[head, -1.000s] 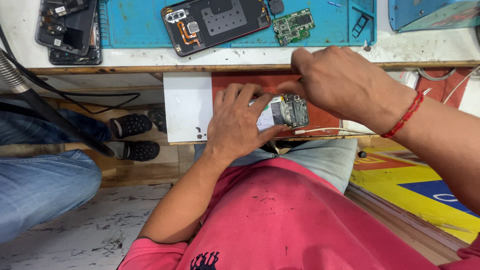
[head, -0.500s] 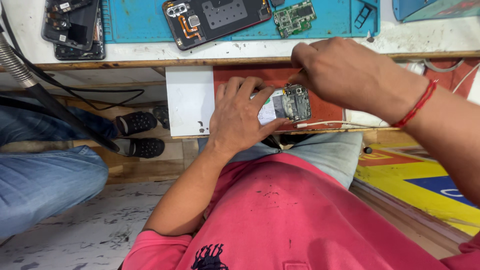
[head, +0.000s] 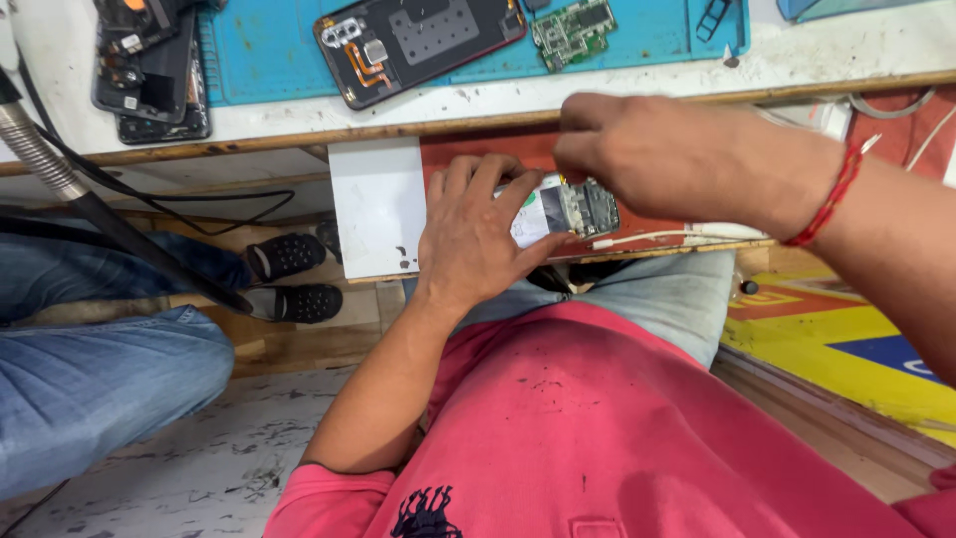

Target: The person disassembles a smartphone by removing screws and prying open the casing. They then reassemble the device by aligning the screen and securing the back cover.

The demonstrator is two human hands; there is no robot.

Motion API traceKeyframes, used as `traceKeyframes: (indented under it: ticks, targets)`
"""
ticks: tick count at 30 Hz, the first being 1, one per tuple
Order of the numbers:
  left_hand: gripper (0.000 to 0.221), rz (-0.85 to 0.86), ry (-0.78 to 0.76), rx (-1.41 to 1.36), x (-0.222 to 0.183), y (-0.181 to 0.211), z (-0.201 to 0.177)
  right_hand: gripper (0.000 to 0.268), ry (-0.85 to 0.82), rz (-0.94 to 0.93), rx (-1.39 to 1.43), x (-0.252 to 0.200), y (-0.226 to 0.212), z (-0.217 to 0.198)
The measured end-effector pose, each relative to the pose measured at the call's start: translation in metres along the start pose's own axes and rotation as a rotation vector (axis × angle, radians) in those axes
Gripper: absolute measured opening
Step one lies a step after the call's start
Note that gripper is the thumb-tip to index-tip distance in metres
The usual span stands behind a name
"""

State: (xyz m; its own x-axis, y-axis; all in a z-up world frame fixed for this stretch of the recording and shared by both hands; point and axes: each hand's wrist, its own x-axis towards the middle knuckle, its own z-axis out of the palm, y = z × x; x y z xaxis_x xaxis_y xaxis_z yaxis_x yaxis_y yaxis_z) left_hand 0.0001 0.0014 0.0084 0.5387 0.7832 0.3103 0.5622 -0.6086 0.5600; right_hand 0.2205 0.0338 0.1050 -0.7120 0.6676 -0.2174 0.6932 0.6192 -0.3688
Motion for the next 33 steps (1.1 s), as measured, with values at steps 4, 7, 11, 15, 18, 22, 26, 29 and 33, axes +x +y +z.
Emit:
traceKeyframes:
  ticks: [4, 7, 11, 15, 18, 22, 26, 29, 33]
  targets:
    - [0.06, -0.017, -0.022, -0.004, -0.0019, 0.0003, 0.0018, 0.027, 0.039, 0.187, -0.066, -0.0025, 0.0053, 0.004]
    - [0.059, -0.017, -0.031, 0.01, 0.0006, -0.0004, 0.0006, 0.018, 0.04, 0.085, -0.036, -0.0008, 0.0093, 0.0026]
    - [0.06, -0.017, -0.027, 0.002, -0.0011, 0.0008, 0.0016, 0.017, 0.069, 0.096, -0.016, -0.0028, 0.0063, 0.0039]
    - [0.061, -0.021, -0.023, 0.006, 0.0006, 0.0002, 0.0013, 0.024, 0.081, 0.281, -0.064, -0.0037, 0.0035, 0.0006]
    - [0.061, -0.017, -0.023, 0.019, 0.0, 0.0011, 0.0019, 0.023, 0.026, 0.019, -0.046, -0.0063, 0.0037, 0.0]
    - [0.061, -0.024, -0.039, 0.01, 0.0, 0.0015, 0.002, 0.02, 0.138, 0.09, -0.007, -0.0056, 0.0038, 0.0023]
    - [0.06, -0.021, -0.026, 0.015, 0.0021, 0.0022, 0.0008, 0.022, 0.107, 0.196, -0.027, -0.0028, 0.0027, 0.0025]
    - [0.06, -0.016, -0.026, 0.01, -0.0031, 0.0038, 0.0, 0.02, 0.068, 0.214, -0.041, -0.0031, -0.0003, 0.004]
    - [0.059, -0.022, -0.019, 0.019, 0.0031, 0.0034, -0.001, 0.017, 0.153, 0.047, -0.09, -0.0035, 0.0, -0.0031]
